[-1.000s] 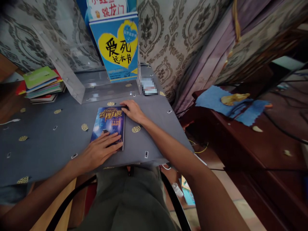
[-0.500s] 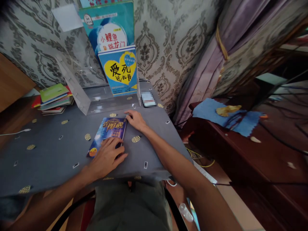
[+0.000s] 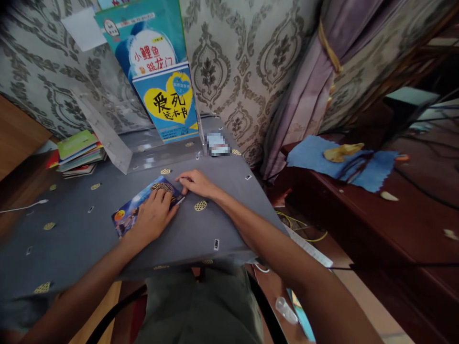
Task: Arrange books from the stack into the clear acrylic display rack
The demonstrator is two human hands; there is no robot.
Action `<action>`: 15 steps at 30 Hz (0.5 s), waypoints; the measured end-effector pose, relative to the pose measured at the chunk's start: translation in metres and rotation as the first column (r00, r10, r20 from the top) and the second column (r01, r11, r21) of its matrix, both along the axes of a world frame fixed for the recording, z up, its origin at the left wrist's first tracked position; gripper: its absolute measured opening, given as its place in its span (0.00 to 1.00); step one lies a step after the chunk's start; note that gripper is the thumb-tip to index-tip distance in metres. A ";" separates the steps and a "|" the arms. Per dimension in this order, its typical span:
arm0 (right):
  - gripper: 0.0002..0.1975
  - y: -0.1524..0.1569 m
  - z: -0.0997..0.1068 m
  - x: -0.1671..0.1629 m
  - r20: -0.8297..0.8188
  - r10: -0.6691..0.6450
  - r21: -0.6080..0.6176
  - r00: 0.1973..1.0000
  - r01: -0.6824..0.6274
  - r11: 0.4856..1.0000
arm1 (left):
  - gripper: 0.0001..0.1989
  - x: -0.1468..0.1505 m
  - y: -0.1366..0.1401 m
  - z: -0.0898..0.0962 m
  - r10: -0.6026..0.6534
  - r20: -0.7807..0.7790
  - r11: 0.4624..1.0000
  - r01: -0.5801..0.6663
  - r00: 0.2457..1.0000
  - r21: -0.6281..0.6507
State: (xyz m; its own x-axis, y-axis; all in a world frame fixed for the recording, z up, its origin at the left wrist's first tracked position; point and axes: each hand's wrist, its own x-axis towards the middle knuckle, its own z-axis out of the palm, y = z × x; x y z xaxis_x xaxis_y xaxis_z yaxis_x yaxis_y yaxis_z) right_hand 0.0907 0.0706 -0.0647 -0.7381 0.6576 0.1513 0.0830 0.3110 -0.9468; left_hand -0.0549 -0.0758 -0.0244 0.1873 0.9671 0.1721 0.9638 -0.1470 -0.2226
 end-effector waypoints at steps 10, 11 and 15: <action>0.15 -0.013 -0.010 0.019 -0.045 -0.051 -0.032 0.998 0.049 0.998 | 0.15 0.007 0.004 -0.003 0.004 -0.042 1.000 -0.004 0.999 -0.014; 0.15 -0.013 -0.008 0.019 -0.040 -0.052 -0.026 0.998 0.051 0.998 | 0.16 0.007 0.004 -0.002 0.004 -0.034 1.000 -0.005 0.999 -0.024; 0.14 -0.015 -0.004 0.019 -0.004 -0.062 0.023 0.998 0.062 0.998 | 0.17 0.007 0.004 0.001 0.011 -0.008 0.999 -0.012 1.000 -0.050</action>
